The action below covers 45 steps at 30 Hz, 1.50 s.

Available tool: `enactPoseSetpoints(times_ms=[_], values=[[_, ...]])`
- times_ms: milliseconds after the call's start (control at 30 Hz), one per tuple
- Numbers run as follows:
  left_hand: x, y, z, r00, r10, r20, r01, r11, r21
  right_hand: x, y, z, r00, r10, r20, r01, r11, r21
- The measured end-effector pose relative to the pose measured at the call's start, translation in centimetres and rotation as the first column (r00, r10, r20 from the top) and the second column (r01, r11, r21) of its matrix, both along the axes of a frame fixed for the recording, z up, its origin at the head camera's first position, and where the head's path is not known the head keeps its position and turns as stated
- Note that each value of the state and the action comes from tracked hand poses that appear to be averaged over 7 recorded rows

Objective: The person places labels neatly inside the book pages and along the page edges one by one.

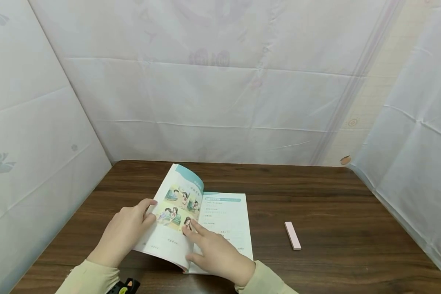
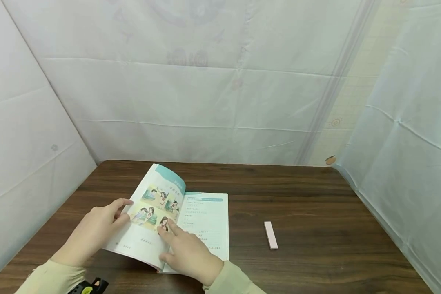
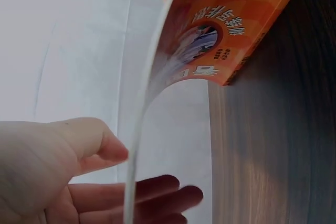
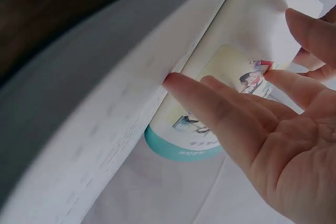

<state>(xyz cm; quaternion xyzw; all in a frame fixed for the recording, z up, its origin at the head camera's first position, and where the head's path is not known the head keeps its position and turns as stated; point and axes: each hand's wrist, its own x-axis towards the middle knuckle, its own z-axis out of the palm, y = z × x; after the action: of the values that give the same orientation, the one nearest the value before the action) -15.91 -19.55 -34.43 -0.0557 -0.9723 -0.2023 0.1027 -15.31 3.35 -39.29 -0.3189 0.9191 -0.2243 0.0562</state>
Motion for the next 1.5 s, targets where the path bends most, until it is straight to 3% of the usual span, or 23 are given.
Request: enactPoseSetpoints(times_ms=[300, 533, 867, 1000, 1167, 1267, 1333, 1500], values=[[0.3, 0.3, 0.0, 0.999, 0.03, -0.017, -0.032, 0.995, -0.092, 0.6, -0.6, -0.1, 0.999, -0.023, -0.028, 0.022, 0.999, -0.043], [0.1, 0.3, -0.4, 0.999, 0.028, -0.04, -0.035, 0.978, -0.205, 0.9, -1.3, -0.2, 0.999, -0.03, -0.015, 0.03, 0.999, -0.045], [-0.4, 2.3, -0.8, 0.988, 0.014, -0.156, -0.051, 0.971, -0.235, 1.0, -1.8, -0.5, 0.998, -0.041, -0.046, 0.042, 0.999, 0.01], [-0.9, 3.4, -1.1, 0.961, -0.041, -0.272, -0.04, 0.958, -0.284, 0.9, -1.8, -0.6, 0.997, -0.032, -0.071, 0.033, 0.999, 0.016], [-1.3, 4.9, -1.7, 0.888, -0.166, -0.429, -0.021, 0.916, -0.4, 0.8, -1.7, -0.6, 0.995, -0.01, -0.101, 0.011, 1.0, 0.017], [-1.5, 5.7, -2.0, 0.867, -0.224, -0.446, -0.006, 0.89, -0.457, 0.8, -1.7, -0.7, 0.992, 0.002, -0.126, 0.0, 1.0, 0.017], [-1.7, 6.2, -2.1, 0.873, -0.248, -0.421, 0.022, 0.881, -0.473, 0.9, -1.6, -0.7, 0.99, 0.005, -0.138, -0.003, 1.0, 0.016], [-1.9, 7.2, -2.7, 0.916, -0.246, -0.318, 0.075, 0.882, -0.466, 0.9, -1.5, -0.8, 0.992, 0.022, -0.123, -0.022, 1.0, 0.006]])
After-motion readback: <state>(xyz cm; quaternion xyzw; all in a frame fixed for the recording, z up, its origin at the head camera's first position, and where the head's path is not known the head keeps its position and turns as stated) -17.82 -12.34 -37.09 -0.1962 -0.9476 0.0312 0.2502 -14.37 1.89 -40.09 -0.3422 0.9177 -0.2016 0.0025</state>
